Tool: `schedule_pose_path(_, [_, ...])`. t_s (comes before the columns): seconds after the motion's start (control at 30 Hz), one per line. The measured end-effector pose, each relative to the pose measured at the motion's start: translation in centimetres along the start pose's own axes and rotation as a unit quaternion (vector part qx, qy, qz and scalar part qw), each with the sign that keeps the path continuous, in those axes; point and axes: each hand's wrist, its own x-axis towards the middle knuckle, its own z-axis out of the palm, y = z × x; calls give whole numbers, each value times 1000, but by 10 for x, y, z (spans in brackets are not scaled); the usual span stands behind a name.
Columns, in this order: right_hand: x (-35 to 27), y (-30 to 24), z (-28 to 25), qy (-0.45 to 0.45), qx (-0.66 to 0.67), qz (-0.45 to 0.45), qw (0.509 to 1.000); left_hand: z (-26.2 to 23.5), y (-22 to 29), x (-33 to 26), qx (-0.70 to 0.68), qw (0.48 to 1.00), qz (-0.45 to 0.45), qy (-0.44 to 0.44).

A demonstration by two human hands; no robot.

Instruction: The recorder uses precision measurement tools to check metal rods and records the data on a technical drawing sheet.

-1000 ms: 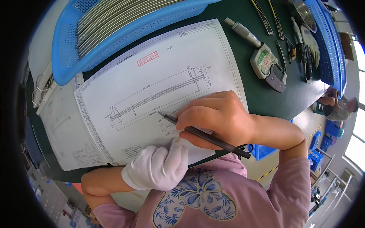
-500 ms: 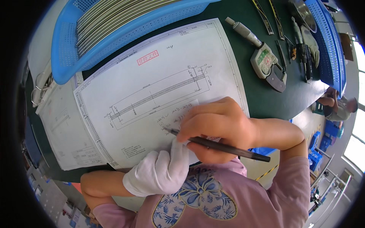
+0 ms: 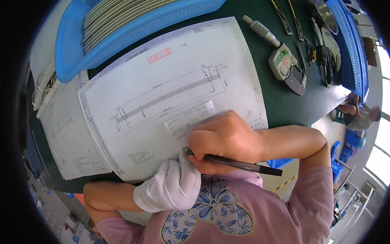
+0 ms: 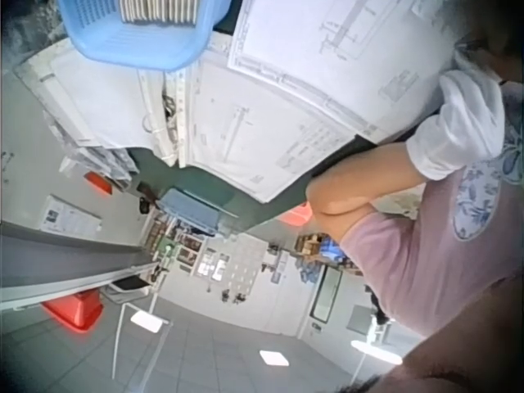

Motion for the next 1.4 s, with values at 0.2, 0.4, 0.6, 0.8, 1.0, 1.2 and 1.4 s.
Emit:
schedule_pose_path(0.2, [0,-1,1,-1,1,10,1000,0,5,-2,13,1000,-6,11])
schedule_pose_path(0.4, [0,-6,0,-6,3,48,999,-3,2,-1,-6,1000,5,-12])
schedule_pose_path(0.6, [0,-5,0,-5,10,36,999,1,3,-2,-6,1000,-4,10])
schedule_pose_path(0.8, [0,-4,0,14,25,40,999,1,0,-2,-24,1000,13,6])
schedule_pose_path(1.0, [-1,-4,1,14,19,39,999,1,0,-2,-44,999,14,-1])
schedule_pose_path(1.2, [1,-5,1,12,15,35,999,0,-2,-1,-42,999,18,-1])
schedule_pose_path(1.4, [-1,-5,0,9,10,43,999,1,-4,-1,-48,999,26,1])
